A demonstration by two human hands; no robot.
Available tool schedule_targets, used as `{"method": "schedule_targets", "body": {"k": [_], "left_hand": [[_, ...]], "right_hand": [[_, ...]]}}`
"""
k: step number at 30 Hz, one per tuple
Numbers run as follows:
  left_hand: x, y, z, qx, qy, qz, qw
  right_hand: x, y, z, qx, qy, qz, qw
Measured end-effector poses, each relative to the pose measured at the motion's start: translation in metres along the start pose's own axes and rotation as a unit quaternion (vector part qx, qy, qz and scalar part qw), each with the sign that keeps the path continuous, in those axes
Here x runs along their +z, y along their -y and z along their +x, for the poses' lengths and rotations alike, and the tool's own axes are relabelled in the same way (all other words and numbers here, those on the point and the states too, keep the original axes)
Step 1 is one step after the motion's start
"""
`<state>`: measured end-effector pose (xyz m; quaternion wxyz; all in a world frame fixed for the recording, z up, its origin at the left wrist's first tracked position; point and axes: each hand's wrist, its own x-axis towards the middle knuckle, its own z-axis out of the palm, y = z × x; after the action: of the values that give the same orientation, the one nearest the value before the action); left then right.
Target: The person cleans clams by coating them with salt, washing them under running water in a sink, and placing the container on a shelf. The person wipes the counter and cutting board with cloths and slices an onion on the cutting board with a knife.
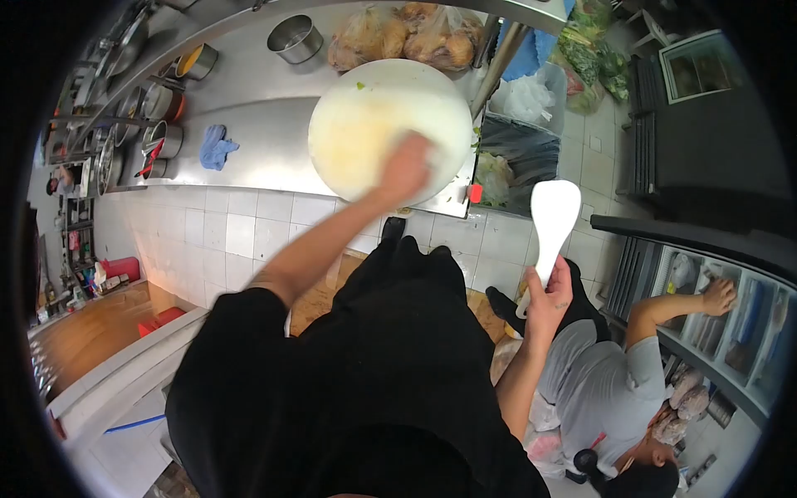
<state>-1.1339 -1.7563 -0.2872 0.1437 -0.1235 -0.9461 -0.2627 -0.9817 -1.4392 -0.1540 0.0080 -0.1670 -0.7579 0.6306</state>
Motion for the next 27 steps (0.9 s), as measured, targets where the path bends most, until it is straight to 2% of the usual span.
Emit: {"method": "schedule_targets", "body": {"k": [1,2,3,5,6,7,8,9,10,11,13,14,15,16,17,21,22,24,25,27], "left_hand": [[0.0,-0.055,0.007,-0.054,0.086,-0.124,0.987],[0.015,-0.089,0.01,-0.026,0.071,-0.238,0.968],[0.017,-0.109,0.018,-0.003,0.036,-0.27,0.962],[0.002,-0.1,0.043,-0.031,-0.086,-0.319,0.943],[-0.017,-0.071,0.058,-0.02,-0.151,-0.316,0.937],[-0.03,-0.025,0.069,-0.097,-0.171,-0.319,0.927],[-0.07,0.014,0.081,-0.072,-0.224,-0.195,0.952],[-0.084,0.079,0.085,0.004,-0.278,-0.051,0.959],[-0.112,0.102,0.09,-0.064,-0.229,0.057,0.97],[-0.116,0.12,0.092,-0.145,-0.204,0.14,0.958],[-0.069,0.13,0.095,-0.292,-0.134,0.157,0.934],[-0.029,0.122,0.096,-0.277,-0.127,0.086,0.949],[0.006,0.084,0.088,-0.126,-0.184,0.075,0.972],[0.008,0.027,0.079,-0.111,-0.079,-0.049,0.989],[-0.004,0.029,0.083,-0.11,-0.081,-0.045,0.99],[-0.002,0.018,0.124,-0.13,-0.214,-0.303,0.919],[-0.023,0.057,0.137,-0.092,-0.284,-0.241,0.924],[-0.076,0.102,0.15,-0.154,-0.177,0.0,0.972],[-0.062,0.096,0.151,-0.149,-0.171,-0.006,0.974],[-0.013,0.084,0.146,-0.106,-0.181,0.127,0.97]], "right_hand": [[-0.002,0.005,-0.002,0.003,-0.002,0.031,1.0],[-0.003,0.01,-0.004,0.005,-0.005,0.063,0.998],[-0.004,0.017,-0.007,0.0,-0.004,0.061,0.998],[-0.009,0.029,-0.011,-0.01,-0.038,0.092,0.995],[-0.012,0.029,-0.012,-0.035,-0.057,0.082,0.994],[-0.014,0.028,-0.014,-0.035,-0.058,0.083,0.994],[-0.018,0.027,-0.016,-0.028,-0.064,0.068,0.995],[-0.021,0.025,-0.017,-0.022,-0.072,0.053,0.996],[-0.025,0.019,-0.019,-0.011,-0.072,0.052,0.996],[-0.026,0.013,-0.022,-0.01,-0.078,0.053,0.996],[-0.028,0.006,-0.028,0.019,-0.065,0.058,0.996],[-0.021,0.007,-0.03,0.009,-0.071,0.053,0.996],[-0.017,0.003,-0.031,0.009,-0.075,0.062,0.995],[-0.014,0.003,-0.03,0.029,-0.059,0.071,0.995],[-0.006,0.002,-0.027,0.046,-0.043,0.083,0.995],[-0.009,-0.001,-0.023,0.038,-0.043,0.09,0.994],[-0.011,0.0,-0.024,0.034,-0.051,0.094,0.994],[-0.007,-0.004,-0.023,0.009,-0.084,0.106,0.991],[-0.01,-0.01,-0.023,0.01,-0.074,0.101,0.992],[-0.008,-0.016,-0.022,0.066,-0.066,0.114,0.989]]}}
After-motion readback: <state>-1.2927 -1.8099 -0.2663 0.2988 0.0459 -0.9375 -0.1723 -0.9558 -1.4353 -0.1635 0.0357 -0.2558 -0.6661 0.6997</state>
